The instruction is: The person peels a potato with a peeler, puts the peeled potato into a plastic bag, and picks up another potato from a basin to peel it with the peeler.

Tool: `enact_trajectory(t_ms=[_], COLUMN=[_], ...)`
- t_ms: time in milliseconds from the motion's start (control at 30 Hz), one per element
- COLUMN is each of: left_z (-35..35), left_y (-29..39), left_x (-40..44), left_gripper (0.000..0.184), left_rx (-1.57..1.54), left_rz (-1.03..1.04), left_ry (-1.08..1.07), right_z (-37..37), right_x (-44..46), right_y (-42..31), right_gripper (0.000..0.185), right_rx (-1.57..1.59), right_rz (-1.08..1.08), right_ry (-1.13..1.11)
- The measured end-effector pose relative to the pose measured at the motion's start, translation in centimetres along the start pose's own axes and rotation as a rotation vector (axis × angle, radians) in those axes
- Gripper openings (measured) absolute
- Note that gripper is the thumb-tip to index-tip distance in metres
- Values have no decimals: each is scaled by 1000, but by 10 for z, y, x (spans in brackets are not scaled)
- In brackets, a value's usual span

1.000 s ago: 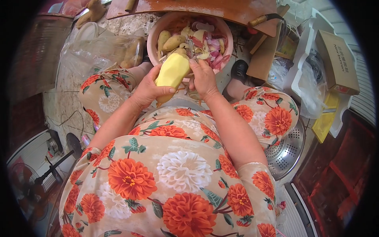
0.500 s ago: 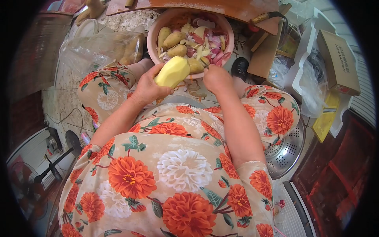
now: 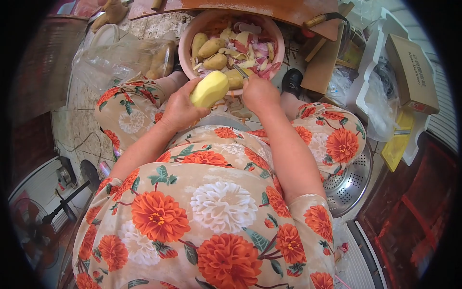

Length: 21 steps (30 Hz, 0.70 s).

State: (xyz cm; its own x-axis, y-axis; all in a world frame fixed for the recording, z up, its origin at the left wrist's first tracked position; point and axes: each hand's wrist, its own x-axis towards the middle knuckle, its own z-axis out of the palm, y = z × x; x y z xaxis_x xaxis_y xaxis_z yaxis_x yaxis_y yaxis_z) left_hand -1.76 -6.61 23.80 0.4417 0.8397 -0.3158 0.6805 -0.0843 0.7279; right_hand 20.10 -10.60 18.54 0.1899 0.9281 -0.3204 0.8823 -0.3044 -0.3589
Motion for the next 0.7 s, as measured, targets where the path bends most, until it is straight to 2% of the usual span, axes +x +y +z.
enact_trajectory(t_ms=[100, 167, 267, 400, 467, 600, 700], left_z=[1, 3, 6, 6, 4, 6, 12], left_y=[-4, -8, -5, -9, -9, -15, -17], left_x=[3, 4, 1, 1, 0, 4, 6], left_gripper=[71, 72, 70, 68, 67, 67, 70], left_rx=[82, 234, 324, 409, 397, 477, 510], left_rz=[-32, -3, 68, 152, 233, 199, 253], left_ry=[-14, 8, 8, 32, 114, 90, 78], right_z=[-17, -33, -33, -10, 3, -32, -34], right_x=[-9, -24, -33, -6, 3, -17, -31], right_y=[-21, -44, -49, -8, 13, -37, -50], right_gripper=[29, 30, 31, 31, 32, 32, 29], right_rx=[50, 75, 61, -33, -73, -8, 13], right_rz=[-21, -67, -127, -41, 29, -24, -68], right_ry=[58, -101, -146, -100, -62, -65, -196])
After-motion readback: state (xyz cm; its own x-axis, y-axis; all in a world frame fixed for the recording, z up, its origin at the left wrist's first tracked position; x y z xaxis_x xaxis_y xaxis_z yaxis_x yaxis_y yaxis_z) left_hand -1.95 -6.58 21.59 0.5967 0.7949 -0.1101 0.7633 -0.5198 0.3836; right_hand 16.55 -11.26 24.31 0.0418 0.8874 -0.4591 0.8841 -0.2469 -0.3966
